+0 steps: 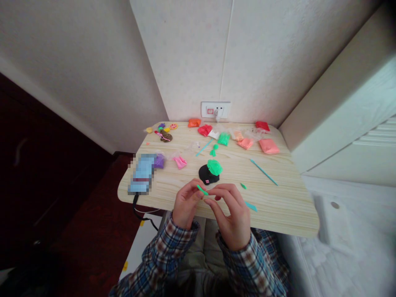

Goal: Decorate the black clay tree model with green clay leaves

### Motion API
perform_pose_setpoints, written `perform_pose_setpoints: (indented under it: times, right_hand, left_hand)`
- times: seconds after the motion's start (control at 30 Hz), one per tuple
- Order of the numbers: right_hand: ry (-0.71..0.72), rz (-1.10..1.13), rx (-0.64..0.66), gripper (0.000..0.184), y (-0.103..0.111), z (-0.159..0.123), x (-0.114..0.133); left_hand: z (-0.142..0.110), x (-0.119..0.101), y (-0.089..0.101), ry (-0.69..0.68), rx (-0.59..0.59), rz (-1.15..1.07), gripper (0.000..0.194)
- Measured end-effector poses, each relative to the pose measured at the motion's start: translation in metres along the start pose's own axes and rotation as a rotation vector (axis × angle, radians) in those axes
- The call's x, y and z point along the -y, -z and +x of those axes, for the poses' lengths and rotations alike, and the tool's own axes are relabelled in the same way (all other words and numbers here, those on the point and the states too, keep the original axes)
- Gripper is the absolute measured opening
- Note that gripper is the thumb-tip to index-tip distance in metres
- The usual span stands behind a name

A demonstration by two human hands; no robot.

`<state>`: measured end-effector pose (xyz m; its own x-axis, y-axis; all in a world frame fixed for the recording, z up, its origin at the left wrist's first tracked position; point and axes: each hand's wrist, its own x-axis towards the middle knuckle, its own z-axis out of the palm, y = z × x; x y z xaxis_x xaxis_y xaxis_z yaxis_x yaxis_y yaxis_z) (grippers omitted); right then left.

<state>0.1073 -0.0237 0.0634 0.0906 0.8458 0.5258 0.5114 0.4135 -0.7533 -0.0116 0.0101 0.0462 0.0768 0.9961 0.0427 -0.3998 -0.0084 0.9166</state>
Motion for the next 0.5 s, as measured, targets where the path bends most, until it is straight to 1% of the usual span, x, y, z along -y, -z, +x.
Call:
perform_pose_setpoints:
  times: [0.07, 0.17, 0.3, 0.5]
  right_hand:
    - [-0.015, -0.012, 0.009, 0.005, -0.001, -0.001, -0.008]
    - [-0.029, -0.036, -0.028, 0.006, -0.001, -0.002, -0.022]
    - [-0.041, -0.078, -0.057, 0.009, -0.002, -0.004, -0.041]
    - [-0.057, -0.13, -0.063, 0.013, -0.005, -0.01, -0.06]
  left_hand:
    - [0.008, 0.001, 0.009, -0.011, -0.058, 0.105, 0.021]
    - [0.022, -0.001, 0.022, -0.024, -0.091, 0.252, 0.015]
    - [0.039, 0.001, 0.03, -0.028, -0.05, 0.339, 0.018]
    - [0.052, 0.012, 0.032, -0.021, -0.001, 0.411, 0.018]
